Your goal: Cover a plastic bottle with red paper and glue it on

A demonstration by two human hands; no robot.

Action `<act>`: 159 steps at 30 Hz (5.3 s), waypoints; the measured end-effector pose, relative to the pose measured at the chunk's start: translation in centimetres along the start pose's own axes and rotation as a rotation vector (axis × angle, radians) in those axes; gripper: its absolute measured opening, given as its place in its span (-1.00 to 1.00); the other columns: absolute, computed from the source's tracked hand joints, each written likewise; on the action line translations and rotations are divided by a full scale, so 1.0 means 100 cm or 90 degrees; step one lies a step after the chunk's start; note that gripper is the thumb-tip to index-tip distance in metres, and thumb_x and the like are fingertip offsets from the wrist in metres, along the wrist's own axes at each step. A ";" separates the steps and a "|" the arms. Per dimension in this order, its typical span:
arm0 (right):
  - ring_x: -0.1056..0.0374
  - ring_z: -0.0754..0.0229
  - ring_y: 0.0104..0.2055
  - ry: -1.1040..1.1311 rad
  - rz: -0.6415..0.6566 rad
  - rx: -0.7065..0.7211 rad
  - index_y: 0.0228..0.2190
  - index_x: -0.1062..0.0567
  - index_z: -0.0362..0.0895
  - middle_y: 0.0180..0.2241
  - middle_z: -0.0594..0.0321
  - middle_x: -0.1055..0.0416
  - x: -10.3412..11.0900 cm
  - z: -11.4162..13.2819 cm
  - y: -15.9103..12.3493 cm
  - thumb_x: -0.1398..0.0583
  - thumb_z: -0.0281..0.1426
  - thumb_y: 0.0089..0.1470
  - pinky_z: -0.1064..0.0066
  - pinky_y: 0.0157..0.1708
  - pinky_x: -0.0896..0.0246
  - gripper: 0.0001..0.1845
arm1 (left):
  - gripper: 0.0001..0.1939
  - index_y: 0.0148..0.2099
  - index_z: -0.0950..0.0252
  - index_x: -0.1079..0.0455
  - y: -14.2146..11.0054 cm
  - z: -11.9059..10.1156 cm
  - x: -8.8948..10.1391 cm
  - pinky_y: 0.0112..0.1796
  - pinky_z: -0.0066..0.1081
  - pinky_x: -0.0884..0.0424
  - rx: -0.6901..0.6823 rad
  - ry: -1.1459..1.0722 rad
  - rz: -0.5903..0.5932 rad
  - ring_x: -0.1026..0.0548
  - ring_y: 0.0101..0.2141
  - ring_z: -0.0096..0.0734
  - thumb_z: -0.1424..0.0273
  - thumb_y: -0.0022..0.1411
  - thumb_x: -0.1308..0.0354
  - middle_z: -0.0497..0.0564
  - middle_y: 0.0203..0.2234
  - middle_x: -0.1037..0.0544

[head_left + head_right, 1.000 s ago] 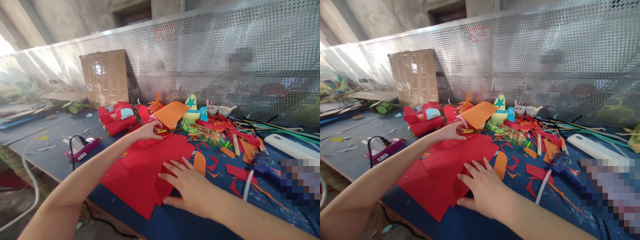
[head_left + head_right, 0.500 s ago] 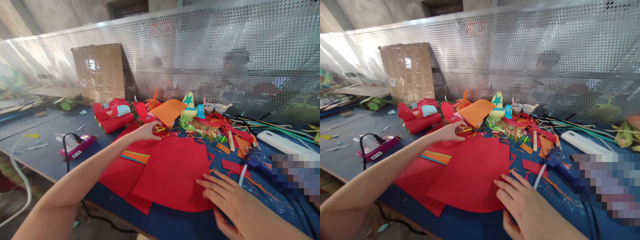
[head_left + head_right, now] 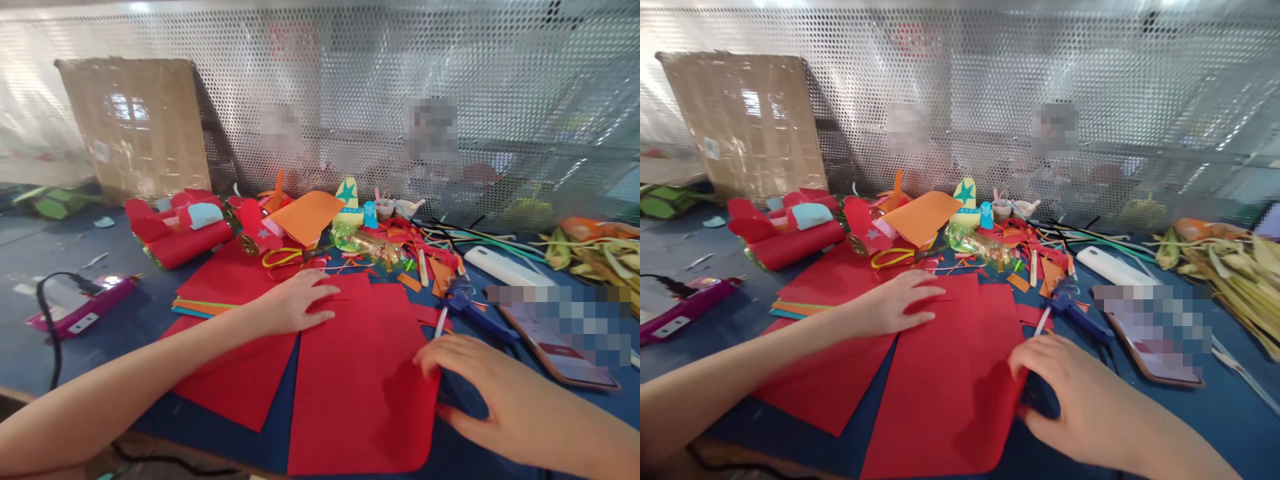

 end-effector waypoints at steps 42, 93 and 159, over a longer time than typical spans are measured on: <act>-0.25 -0.07 0.14 0.060 0.092 -0.111 -0.16 -0.46 0.07 -0.02 0.19 -0.42 -0.020 -0.050 -0.016 -0.31 -0.38 -0.16 0.08 0.08 -0.25 -0.57 | -0.57 0.15 0.22 -0.38 0.005 -0.015 -0.017 0.19 -0.03 -0.15 -0.037 0.002 -0.007 -0.20 0.19 -0.06 0.20 0.30 -0.04 0.09 0.09 -0.44; -0.42 -0.09 0.00 0.060 -0.220 -0.209 -0.07 -0.37 -0.12 -0.05 -0.01 -0.47 -0.001 -0.077 0.001 -0.10 -0.11 0.13 0.10 -0.02 -0.35 -0.57 | -0.73 -0.30 0.25 -0.35 0.004 0.020 0.006 -0.08 -0.31 -0.44 0.216 -0.530 -0.149 -0.49 -0.16 -0.29 0.14 0.12 -0.17 0.01 -0.25 -0.52; -0.46 0.12 -0.45 0.553 -0.173 -0.344 -0.40 -0.44 -0.05 -0.51 0.25 -0.50 -0.015 -0.087 0.006 -0.18 0.06 -0.04 0.34 -0.47 -0.40 -0.57 | -0.64 -0.17 0.29 -0.54 -0.010 0.010 -0.042 -0.18 -0.23 -0.54 0.418 -0.906 0.091 -0.60 -0.19 -0.07 0.18 0.02 -0.36 0.16 -0.21 -0.63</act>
Point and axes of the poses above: each hand's wrist, its own y-axis towards the middle knuckle, its own x-axis out of the back of the hand, z = x × y, the point moved 9 cm from there along y, towards the middle knuckle
